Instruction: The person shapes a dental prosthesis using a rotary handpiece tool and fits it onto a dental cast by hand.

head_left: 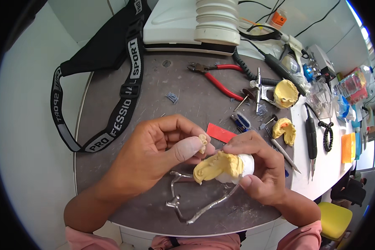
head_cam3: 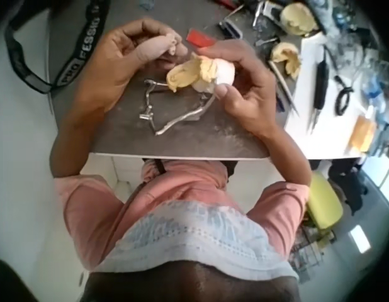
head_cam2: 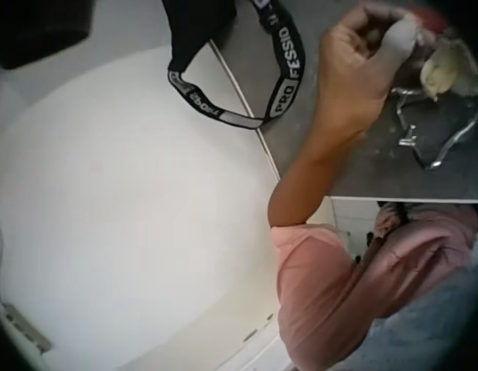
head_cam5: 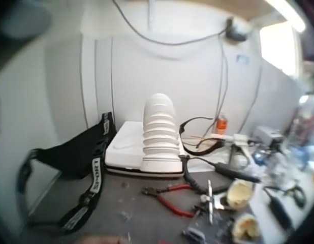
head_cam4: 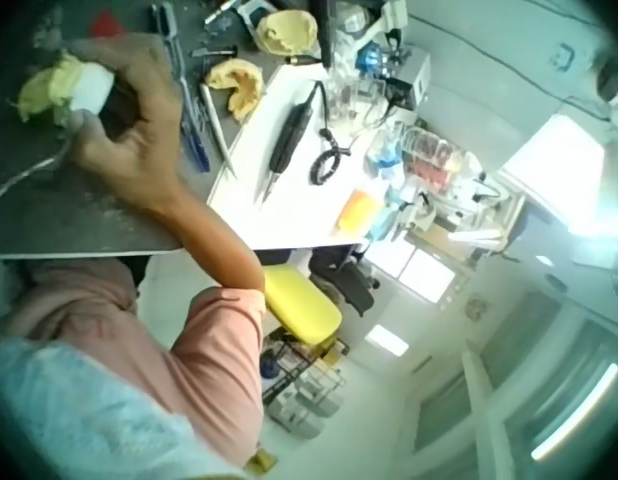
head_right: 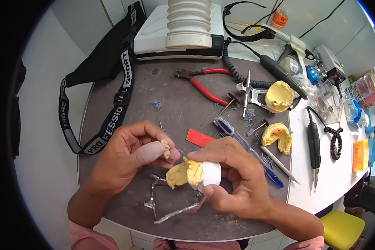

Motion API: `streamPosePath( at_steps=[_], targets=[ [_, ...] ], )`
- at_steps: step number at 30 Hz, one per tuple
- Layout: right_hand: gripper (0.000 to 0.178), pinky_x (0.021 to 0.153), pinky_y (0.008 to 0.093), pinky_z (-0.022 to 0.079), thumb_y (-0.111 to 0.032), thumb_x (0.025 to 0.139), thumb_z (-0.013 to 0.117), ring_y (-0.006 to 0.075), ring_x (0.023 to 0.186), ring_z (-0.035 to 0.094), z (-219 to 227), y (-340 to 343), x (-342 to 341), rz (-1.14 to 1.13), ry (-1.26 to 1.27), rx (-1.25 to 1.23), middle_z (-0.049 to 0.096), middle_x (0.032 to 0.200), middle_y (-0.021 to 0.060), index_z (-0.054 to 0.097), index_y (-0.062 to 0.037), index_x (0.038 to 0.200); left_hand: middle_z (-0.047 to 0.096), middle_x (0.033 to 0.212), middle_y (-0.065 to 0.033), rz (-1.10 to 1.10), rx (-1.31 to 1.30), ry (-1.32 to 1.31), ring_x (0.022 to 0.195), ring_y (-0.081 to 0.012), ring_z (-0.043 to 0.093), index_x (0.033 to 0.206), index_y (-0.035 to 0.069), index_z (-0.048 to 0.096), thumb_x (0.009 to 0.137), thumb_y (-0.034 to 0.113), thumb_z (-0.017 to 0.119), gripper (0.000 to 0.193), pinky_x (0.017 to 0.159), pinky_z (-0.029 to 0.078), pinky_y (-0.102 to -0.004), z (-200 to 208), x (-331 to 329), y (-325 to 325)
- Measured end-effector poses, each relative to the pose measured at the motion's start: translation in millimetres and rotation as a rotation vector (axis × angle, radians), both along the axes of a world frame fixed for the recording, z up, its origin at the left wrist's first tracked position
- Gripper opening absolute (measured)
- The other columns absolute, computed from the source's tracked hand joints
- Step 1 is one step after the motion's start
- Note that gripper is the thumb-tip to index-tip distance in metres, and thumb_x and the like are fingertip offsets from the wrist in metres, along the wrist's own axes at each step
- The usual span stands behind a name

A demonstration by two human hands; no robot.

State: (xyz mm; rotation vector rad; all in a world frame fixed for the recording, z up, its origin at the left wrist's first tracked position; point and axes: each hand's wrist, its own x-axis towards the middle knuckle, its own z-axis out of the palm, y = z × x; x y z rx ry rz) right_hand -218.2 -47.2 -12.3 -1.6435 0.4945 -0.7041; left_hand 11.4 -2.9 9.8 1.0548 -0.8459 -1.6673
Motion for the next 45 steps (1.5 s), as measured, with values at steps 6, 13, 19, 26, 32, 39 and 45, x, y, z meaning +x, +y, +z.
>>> streamPosePath(
  at_steps=[6, 13, 19, 26, 32, 39, 45],
  targets=[
    [0.055, 0.077, 0.0334, 0.052, -0.013, 0.071, 0.073, 0.0252, 0.091, 0.061, 41, 19, -21, -0.027, 0.382, -0.501, 0.056, 0.104, 0.0126, 0.053, -0.0080, 0.122, 0.064, 0.091, -0.0079, 0.150, -0.118, -0.110, 0.080, -0.0107, 0.062, 0.106, 0.000, 0.058, 0.088, 0.013, 0.060, 0.022, 0.072, 0.053, -0.0238, 3, 11, 1],
    [0.064, 0.071, 0.0360, 0.051, -0.018, 0.072, 0.074, 0.0255, 0.088, 0.059, 15, 73, -53, -0.121, 0.540, -0.700, 0.050, 0.103, 0.0093, 0.047, -0.0184, 0.130, 0.059, 0.087, -0.0082, 0.275, -0.380, -0.058, 0.080, -0.0104, 0.060, 0.102, 0.002, 0.055, 0.086, 0.009, 0.059, 0.017, 0.068, 0.053, -0.0224, 48, -5, 33],
    [0.036, 0.056, 0.0304, 0.049, -0.031, 0.074, 0.076, 0.0195, 0.064, 0.059, 34, 51, -92, -0.601, 0.534, -0.827, 0.058, 0.081, 0.0085, 0.062, -0.0045, 0.093, 0.062, 0.086, -0.0172, 0.145, -0.355, 0.225, 0.070, -0.0206, 0.065, 0.099, -0.003, 0.054, 0.081, -0.005, 0.059, 0.018, 0.062, 0.058, -0.0321, 33, -64, 101],
    [0.046, 0.048, 0.0344, 0.035, -0.039, 0.081, 0.069, 0.0166, 0.048, 0.042, 21, 5, -188, -0.795, 1.255, -0.542, 0.047, 0.051, 0.0074, 0.051, 0.0006, 0.068, 0.064, 0.091, -0.0189, 0.138, 0.043, 0.243, 0.076, -0.0206, 0.067, 0.098, -0.004, 0.058, 0.080, -0.004, 0.061, 0.018, 0.068, 0.059, -0.0330, 3, -106, 123],
    [0.037, 0.046, 0.0289, 0.029, -0.031, 0.088, 0.061, 0.0080, 0.050, 0.035, 3, 0, -182, -0.868, 0.821, -0.320, 0.040, 0.054, -0.0009, 0.052, 0.0003, 0.071, 0.065, 0.098, -0.0195, 0.152, 0.086, 0.211, 0.083, -0.0204, 0.067, 0.112, -0.004, 0.057, 0.080, -0.002, 0.066, 0.032, 0.076, 0.058, -0.0327, -8, -105, 133],
    [0.032, 0.040, 0.0181, 0.038, -0.026, 0.084, 0.069, 0.0055, 0.048, 0.045, -2, 61, -114, -0.773, -0.303, -0.072, 0.046, 0.069, 0.0018, 0.049, -0.0017, 0.088, 0.065, 0.092, -0.0171, 0.241, 0.115, 0.240, 0.079, -0.0187, 0.066, 0.114, -0.005, 0.056, 0.083, 0.003, 0.066, 0.033, 0.073, 0.058, -0.0308, -16, -109, 134],
    [0.025, 0.058, 0.0277, 0.055, -0.009, 0.073, 0.074, 0.0217, 0.066, 0.066, -14, 117, -64, -0.587, -0.213, -0.309, 0.064, 0.079, 0.0160, 0.062, 0.0013, 0.093, 0.064, 0.088, -0.0151, 0.243, 0.167, 0.260, 0.078, -0.0170, 0.065, 0.115, -0.008, 0.053, 0.084, 0.003, 0.064, 0.035, 0.073, 0.056, -0.0289, -16, -114, 130]
  ],
)
